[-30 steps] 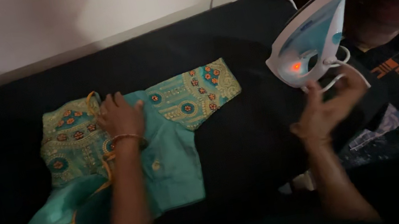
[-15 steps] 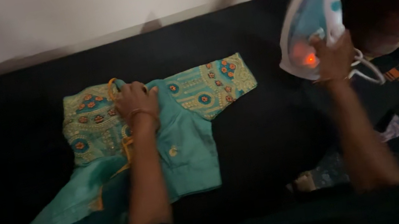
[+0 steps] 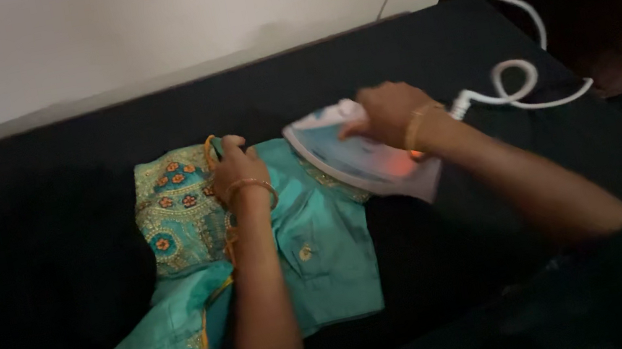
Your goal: The person irons a teal embroidered blouse on an ironing board, moving the iron over the fabric and repositioning the garment to reach different sections.
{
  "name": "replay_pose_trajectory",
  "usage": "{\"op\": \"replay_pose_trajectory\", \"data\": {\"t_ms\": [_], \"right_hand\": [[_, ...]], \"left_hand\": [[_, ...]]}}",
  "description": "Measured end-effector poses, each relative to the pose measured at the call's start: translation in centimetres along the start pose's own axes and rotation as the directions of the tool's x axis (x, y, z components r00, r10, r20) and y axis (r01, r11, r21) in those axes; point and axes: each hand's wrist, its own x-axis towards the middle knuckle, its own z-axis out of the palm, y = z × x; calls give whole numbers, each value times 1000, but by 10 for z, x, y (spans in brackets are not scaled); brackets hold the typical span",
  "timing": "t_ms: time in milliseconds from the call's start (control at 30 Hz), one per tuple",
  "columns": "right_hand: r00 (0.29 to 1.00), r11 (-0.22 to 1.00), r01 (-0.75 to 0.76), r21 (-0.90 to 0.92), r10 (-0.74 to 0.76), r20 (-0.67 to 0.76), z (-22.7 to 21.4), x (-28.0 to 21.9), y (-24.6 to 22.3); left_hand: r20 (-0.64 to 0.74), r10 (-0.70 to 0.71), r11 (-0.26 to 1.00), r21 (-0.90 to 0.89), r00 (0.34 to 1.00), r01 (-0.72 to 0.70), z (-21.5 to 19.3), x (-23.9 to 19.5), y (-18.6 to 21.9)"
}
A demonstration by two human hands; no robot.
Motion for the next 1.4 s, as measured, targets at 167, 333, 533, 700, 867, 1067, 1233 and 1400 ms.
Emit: {"op": "replay_pose_trajectory", "data": {"t_ms": [167, 333, 533, 700, 867, 1067, 1233, 1400], "right_hand": [[996, 998, -53, 39, 50, 73, -5, 62, -40], [977, 975, 183, -123, -166, 134, 5, 45, -18], [973, 998, -55, -5, 55, 225, 4, -72, 38], [958, 988, -157, -4, 154, 243, 7, -92, 37], [994, 999, 0, 36, -4, 109, 3, -6, -7], [998, 989, 55, 137, -59, 25, -9, 67, -45], [992, 996, 77, 52, -82, 98, -6, 38, -26], [999, 999, 3, 55, -5, 47, -2, -30, 26]], "left_hand": [[-26, 18, 1000, 12, 1000, -18, 1, 0, -3], [-13, 105, 994, 5, 994, -105, -9, -11, -3], [-11, 105, 994, 0, 994, -105, -5, -6, -3], [22, 18, 999, 41, 1000, -19, -9, -8, 6], [48, -24, 1000, 16, 999, 23, -3, -8, 3], [-126, 120, 993, 15, 985, -119, 7, 3, -12], [-93, 86, 995, 56, 992, -81, 10, 6, -10], [-80, 63, 998, 13, 995, -62, 9, 2, -10]]}}
